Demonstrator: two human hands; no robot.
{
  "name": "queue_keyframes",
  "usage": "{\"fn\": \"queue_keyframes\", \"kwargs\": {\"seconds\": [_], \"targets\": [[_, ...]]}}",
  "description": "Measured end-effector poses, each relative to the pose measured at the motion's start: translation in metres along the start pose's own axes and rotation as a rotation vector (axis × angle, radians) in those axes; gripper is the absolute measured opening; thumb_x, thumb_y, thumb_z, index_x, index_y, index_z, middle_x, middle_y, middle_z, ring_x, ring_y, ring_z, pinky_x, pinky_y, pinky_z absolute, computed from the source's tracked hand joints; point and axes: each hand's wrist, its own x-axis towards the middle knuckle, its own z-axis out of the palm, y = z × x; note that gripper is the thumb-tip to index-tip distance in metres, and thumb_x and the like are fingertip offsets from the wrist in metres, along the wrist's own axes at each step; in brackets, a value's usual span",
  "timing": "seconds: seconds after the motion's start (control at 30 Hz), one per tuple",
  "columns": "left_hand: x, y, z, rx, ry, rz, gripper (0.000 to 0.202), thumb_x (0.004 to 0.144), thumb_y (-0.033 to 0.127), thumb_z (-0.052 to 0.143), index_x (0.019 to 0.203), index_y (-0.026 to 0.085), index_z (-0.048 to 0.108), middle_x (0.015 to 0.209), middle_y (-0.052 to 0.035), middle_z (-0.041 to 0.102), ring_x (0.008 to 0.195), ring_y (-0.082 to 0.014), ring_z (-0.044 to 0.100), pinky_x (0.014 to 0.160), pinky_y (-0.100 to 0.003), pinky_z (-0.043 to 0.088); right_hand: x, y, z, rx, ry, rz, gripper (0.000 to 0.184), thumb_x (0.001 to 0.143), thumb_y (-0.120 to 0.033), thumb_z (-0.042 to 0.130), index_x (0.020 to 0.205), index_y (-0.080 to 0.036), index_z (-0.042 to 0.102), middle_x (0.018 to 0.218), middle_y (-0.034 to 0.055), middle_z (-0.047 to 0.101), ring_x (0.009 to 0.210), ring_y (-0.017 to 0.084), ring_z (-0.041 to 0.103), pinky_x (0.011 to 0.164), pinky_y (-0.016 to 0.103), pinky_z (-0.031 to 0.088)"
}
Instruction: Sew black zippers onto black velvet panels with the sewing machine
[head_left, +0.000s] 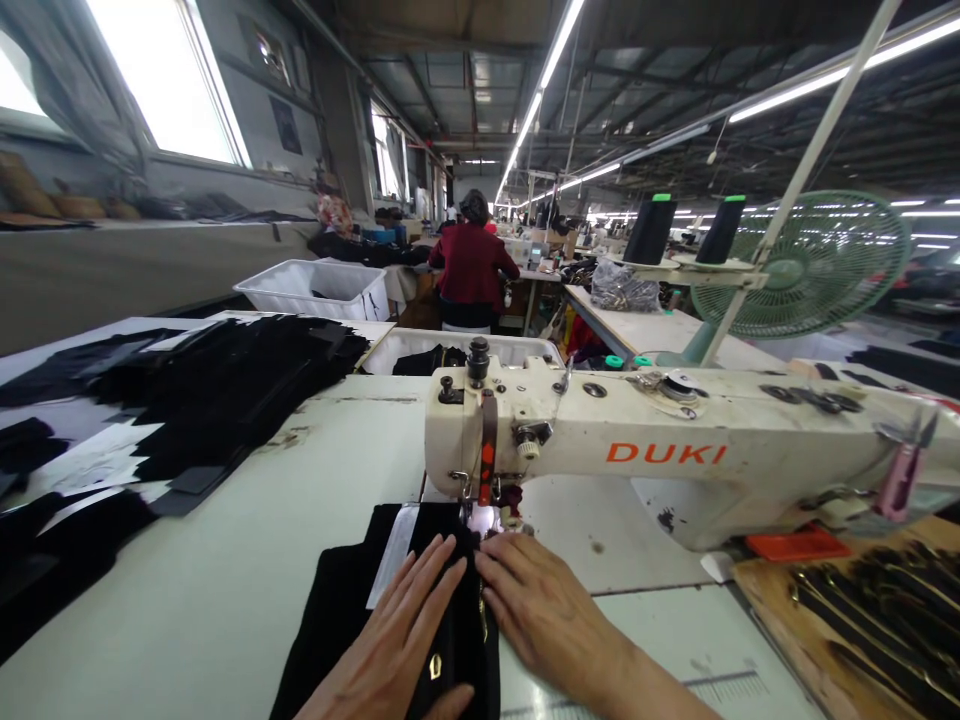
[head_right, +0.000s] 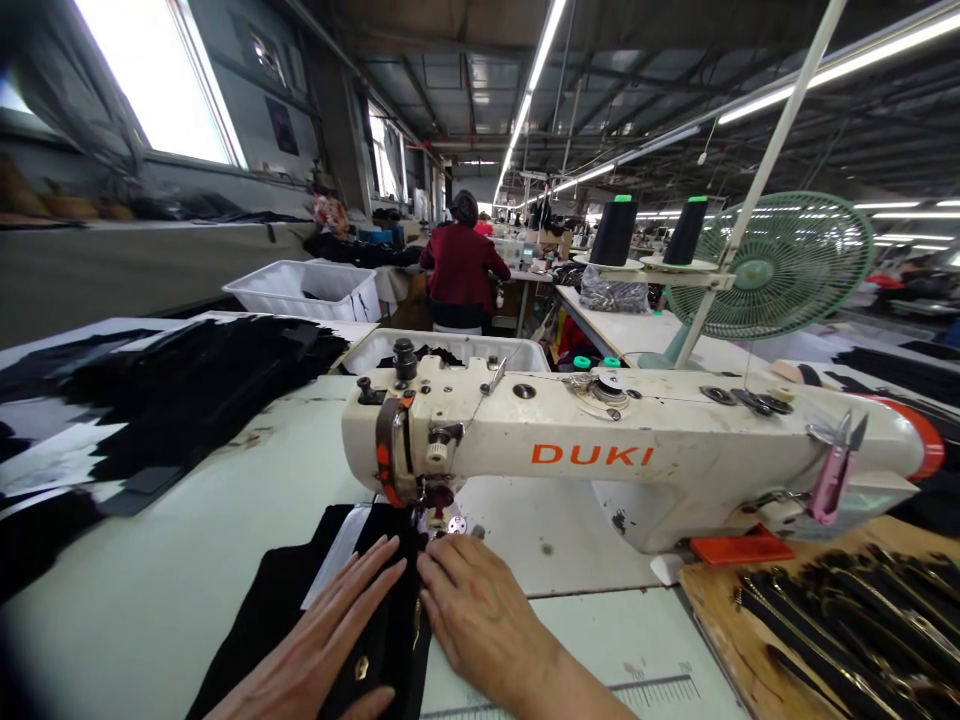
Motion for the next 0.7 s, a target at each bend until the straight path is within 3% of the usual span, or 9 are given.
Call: {"fn": "queue_keyframes", "kwargs": {"seconds": [0.07,0.17,0.27,0.37,0.57,0.7], "targets": [[0.005,-0.001,-0.004,0.089,-0.012,0.059,0.062,0.089,0.033,0.07,0.147,0.03,0.047,0.152,-0.0055,0.043,0.14,-0.0345,0.038,0.117,-0.051,0.027,-0.001,0.0,0.002,-0.013,0.016,-0.006,0.034,0.101,-0.02,0.044,0.135,-0.018,0.051,0.131,0.0082,0.059,0.122,0.024,0.053,0.108,0.038,0.045],[0.011,-0.002,-0.005,0.37,-0.058,0.2,0.07,0.095,0.029,0.059,0.156,0.028,0.026,0.156,-0.0059,0.036,0.141,-0.0306,0.037,0.116,-0.05,0.029,-0.001,0.0,0.003,-0.027,0.044,-0.021,0.032,0.1,-0.019,0.045,0.131,-0.016,0.054,0.129,0.0093,0.061,0.121,0.024,0.055,0.104,0.037,0.047],[0.011,-0.002,-0.003,0.619,-0.104,0.293,0.088,0.092,0.028,0.058,0.159,0.022,0.002,0.157,-0.0107,0.032,0.141,-0.0311,0.037,0.114,-0.048,0.034,-0.001,0.0,0.004,-0.032,0.064,-0.036,0.031,0.101,-0.019,0.044,0.13,-0.016,0.054,0.128,0.0089,0.062,0.121,0.024,0.056,0.104,0.036,0.048],[0.012,0.0,-0.002,0.743,-0.137,0.325,0.099,0.089,0.031,0.06,0.158,0.016,-0.009,0.154,-0.0146,0.036,0.139,-0.033,0.04,0.11,-0.049,0.041,-0.001,0.0,0.005,-0.034,0.077,-0.046,0.031,0.101,-0.02,0.044,0.13,-0.016,0.054,0.129,0.0077,0.062,0.122,0.023,0.055,0.106,0.035,0.047],[0.016,0.003,-0.006,0.768,-0.19,0.324,0.107,0.085,0.035,0.064,0.157,0.017,-0.014,0.153,-0.0135,0.038,0.137,-0.0323,0.044,0.108,-0.047,0.045,0.0,-0.001,0.007,-0.065,0.061,-0.035,0.03,0.102,-0.019,0.044,0.13,-0.014,0.054,0.128,0.0089,0.062,0.122,0.024,0.054,0.107,0.036,0.045],[0.019,0.004,-0.01,0.731,-0.219,0.297,0.094,0.085,0.035,0.065,0.158,0.015,0.008,0.154,-0.0127,0.037,0.139,-0.0316,0.042,0.112,-0.047,0.041,0.001,0.001,0.006,-0.026,0.035,-0.034,0.03,0.102,-0.021,0.044,0.13,-0.015,0.054,0.129,0.007,0.062,0.122,0.023,0.054,0.107,0.035,0.045]]}}
